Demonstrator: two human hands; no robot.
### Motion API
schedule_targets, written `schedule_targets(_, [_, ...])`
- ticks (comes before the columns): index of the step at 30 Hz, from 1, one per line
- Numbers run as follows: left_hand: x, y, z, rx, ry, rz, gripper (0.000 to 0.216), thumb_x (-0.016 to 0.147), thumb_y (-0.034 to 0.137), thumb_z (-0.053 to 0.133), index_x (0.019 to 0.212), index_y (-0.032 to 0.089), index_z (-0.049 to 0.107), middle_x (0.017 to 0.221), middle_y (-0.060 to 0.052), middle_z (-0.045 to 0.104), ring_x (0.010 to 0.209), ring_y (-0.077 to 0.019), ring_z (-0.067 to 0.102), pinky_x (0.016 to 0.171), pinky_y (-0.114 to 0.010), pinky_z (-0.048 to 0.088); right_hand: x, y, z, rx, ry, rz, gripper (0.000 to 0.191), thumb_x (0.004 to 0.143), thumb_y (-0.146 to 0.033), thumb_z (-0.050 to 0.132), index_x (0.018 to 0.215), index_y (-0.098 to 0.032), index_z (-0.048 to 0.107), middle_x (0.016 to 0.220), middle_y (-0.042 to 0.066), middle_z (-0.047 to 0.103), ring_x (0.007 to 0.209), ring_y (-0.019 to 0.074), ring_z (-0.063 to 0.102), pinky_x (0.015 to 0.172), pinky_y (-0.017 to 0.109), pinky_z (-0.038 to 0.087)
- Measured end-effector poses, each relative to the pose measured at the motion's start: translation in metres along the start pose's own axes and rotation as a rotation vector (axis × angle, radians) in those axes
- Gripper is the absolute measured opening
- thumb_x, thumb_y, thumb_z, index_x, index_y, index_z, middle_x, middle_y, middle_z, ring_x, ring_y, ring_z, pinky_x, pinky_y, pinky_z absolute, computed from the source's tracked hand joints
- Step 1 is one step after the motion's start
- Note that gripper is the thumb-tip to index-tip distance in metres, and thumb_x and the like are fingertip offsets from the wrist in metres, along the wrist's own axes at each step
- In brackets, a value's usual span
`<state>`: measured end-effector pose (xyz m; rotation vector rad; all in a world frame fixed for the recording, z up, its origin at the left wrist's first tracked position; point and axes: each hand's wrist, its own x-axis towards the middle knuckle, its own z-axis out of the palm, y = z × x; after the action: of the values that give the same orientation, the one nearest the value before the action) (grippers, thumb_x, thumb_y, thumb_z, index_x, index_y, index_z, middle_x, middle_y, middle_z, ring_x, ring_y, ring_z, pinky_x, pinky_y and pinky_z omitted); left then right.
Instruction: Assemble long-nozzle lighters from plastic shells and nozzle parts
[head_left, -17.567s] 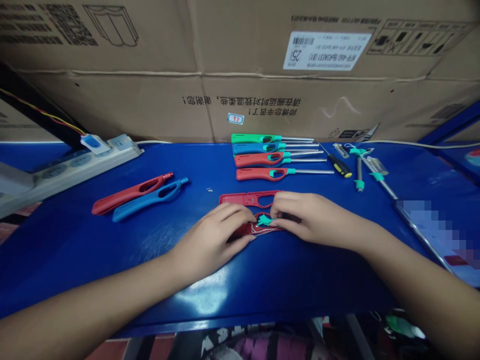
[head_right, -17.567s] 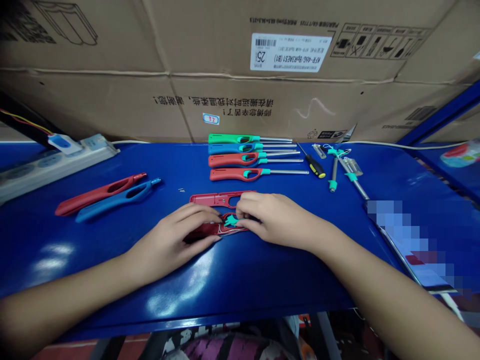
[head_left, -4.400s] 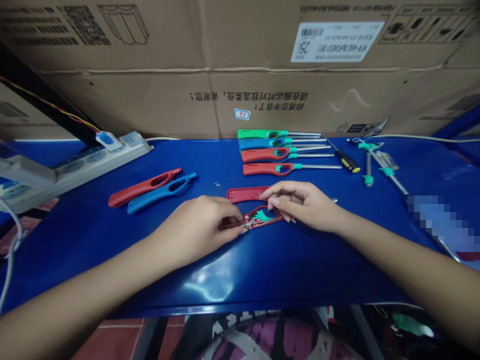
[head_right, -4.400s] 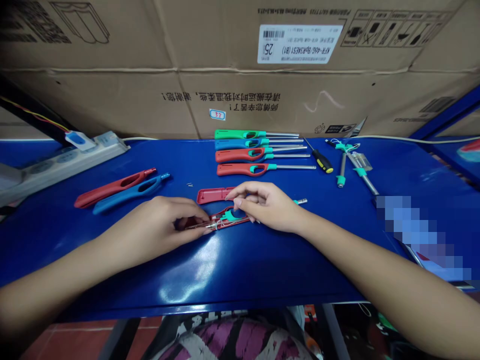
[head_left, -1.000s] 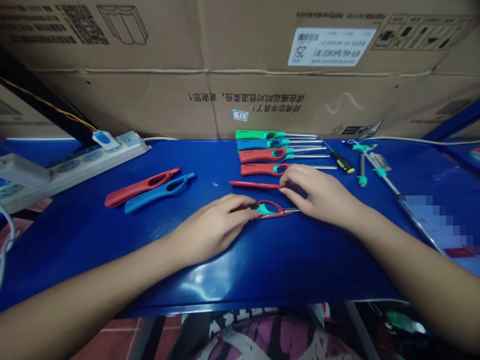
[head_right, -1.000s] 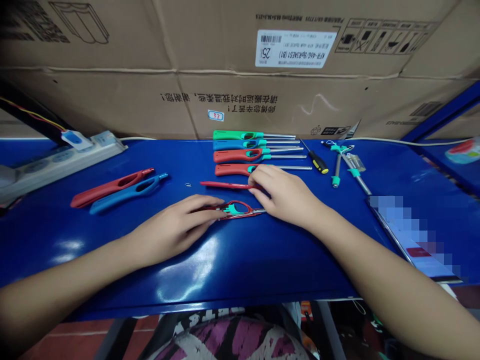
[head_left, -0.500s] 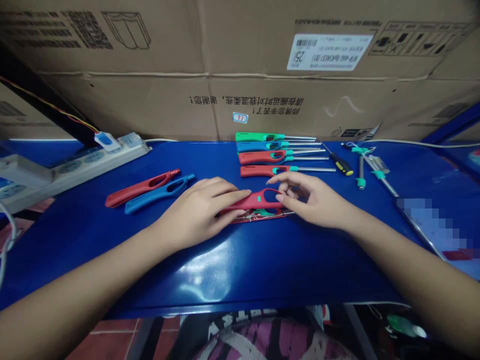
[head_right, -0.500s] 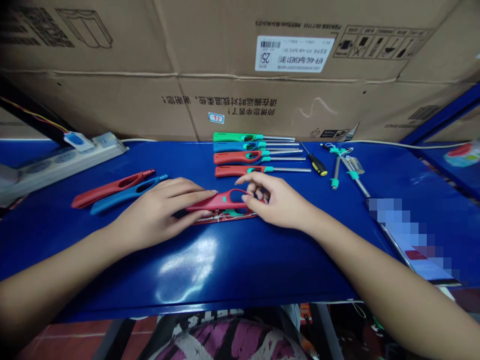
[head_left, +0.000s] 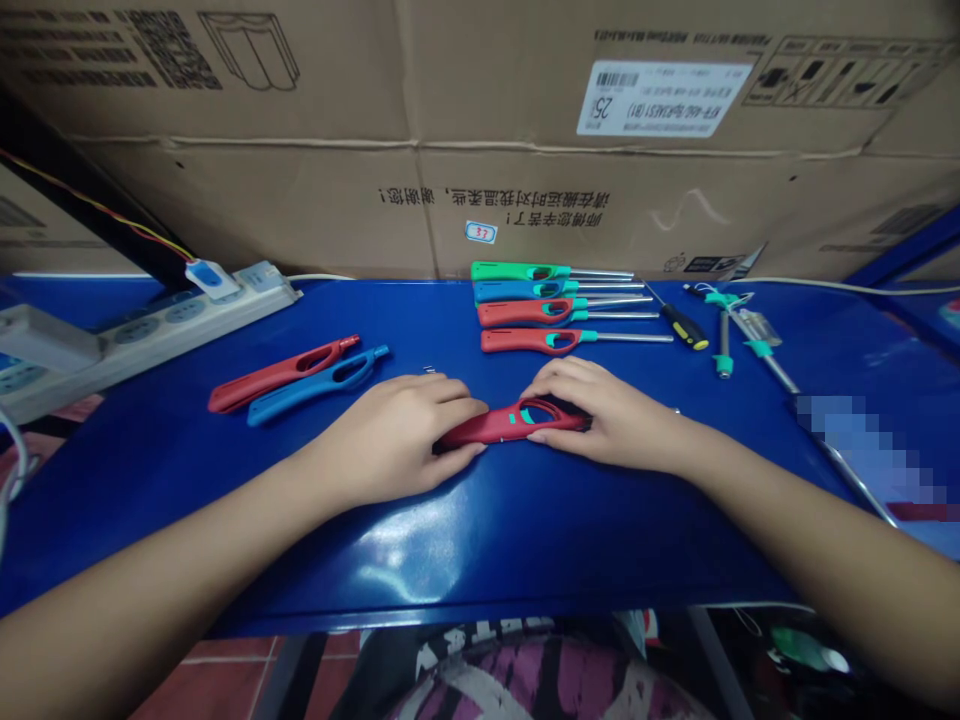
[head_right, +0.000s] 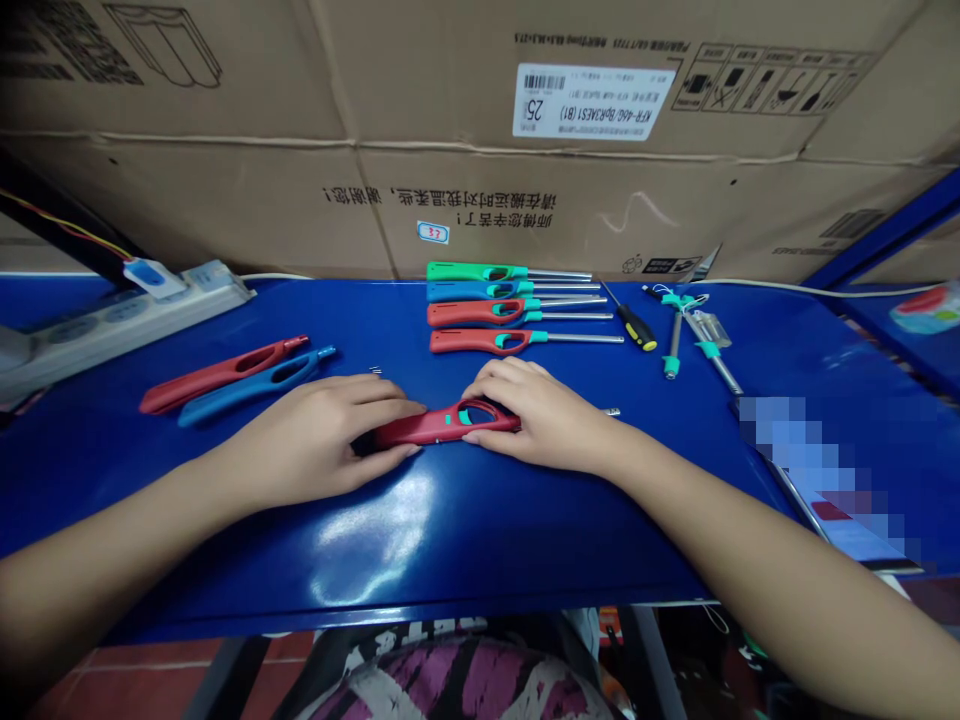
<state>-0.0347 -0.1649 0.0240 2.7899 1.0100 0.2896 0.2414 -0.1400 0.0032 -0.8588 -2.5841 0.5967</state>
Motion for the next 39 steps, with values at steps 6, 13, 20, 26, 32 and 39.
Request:
schedule_targets(6, [0.0004,0.0003,-0.0008,0.010,-0.011,-0.006,0.023,0.096,0.031,0.060,0.111,0.018,0.070,0.102,-0.007,0.071,0.095,-0.0243,0.068,0.097,-0.044,0.051,-0.0005,-0.0004,-0.0001,-0.014,-0.006,0.005,0.028,0.093,-0.037,0.068,0.116,-0.023,0.062,0.114,0.009,0.065,0.110,0.0246,0.060,0.096,0.042,0.045])
schedule_targets(13, [-0.0006,0.0028,-0.0023,0.018,0.015,-0.021,0.022,0.095,0.031,0.062,0.110,0.018,0.071,0.100,-0.007,0.071,0.094,-0.0242,0.068,0.084,-0.038,0.054,-0.0004,-0.0029,-0.0002,-0.027,0.006,0.007,0.028,0.093,-0.037,0.067,0.116,-0.022,0.062,0.115,0.008,0.064,0.111,0.0235,0.059,0.098,0.042,0.043])
schedule_targets(20, [-0.0018,0.0012,-0.0023,0.022,0.001,-0.031,0.020,0.094,0.030,0.064,0.108,0.019,0.071,0.101,-0.006,0.072,0.094,-0.0244,0.068,0.082,-0.037,0.053,-0.0006,-0.0030,0.0020,-0.031,0.009,0.017,0.029,0.093,-0.038,0.067,0.117,-0.022,0.063,0.115,0.009,0.065,0.111,0.0240,0.059,0.098,0.042,0.043])
schedule_targets(26, [-0.0010,0.0009,-0.0025,0.005,-0.003,-0.035,0.021,0.094,0.032,0.064,0.110,0.019,0.070,0.103,-0.006,0.072,0.095,-0.0245,0.068,0.082,-0.037,0.054,-0.0005,-0.0043,0.0009,-0.047,0.010,0.015,0.028,0.094,-0.037,0.066,0.117,-0.023,0.063,0.115,0.009,0.065,0.111,0.0247,0.059,0.097,0.042,0.042])
schedule_targets(32, [-0.0017,0.0005,-0.0014,0.003,0.005,-0.029,0.022,0.094,0.033,0.065,0.111,0.019,0.071,0.103,-0.006,0.072,0.095,-0.0245,0.068,0.084,-0.038,0.053,-0.0004,-0.0041,0.0005,-0.067,-0.009,0.011,0.027,0.094,-0.037,0.066,0.117,-0.023,0.063,0.114,0.009,0.066,0.110,0.0252,0.059,0.096,0.042,0.043])
schedule_targets(39, [0.0000,0.0032,-0.0001,-0.052,-0.010,-0.088,0.020,0.093,0.031,0.068,0.109,0.020,0.072,0.099,-0.005,0.071,0.094,-0.0229,0.067,0.077,-0.033,0.053,-0.0002,-0.0024,0.0010,-0.043,-0.005,0.030,0.030,0.092,-0.039,0.069,0.116,-0.022,0.065,0.114,0.009,0.067,0.109,0.0253,0.060,0.095,0.042,0.044])
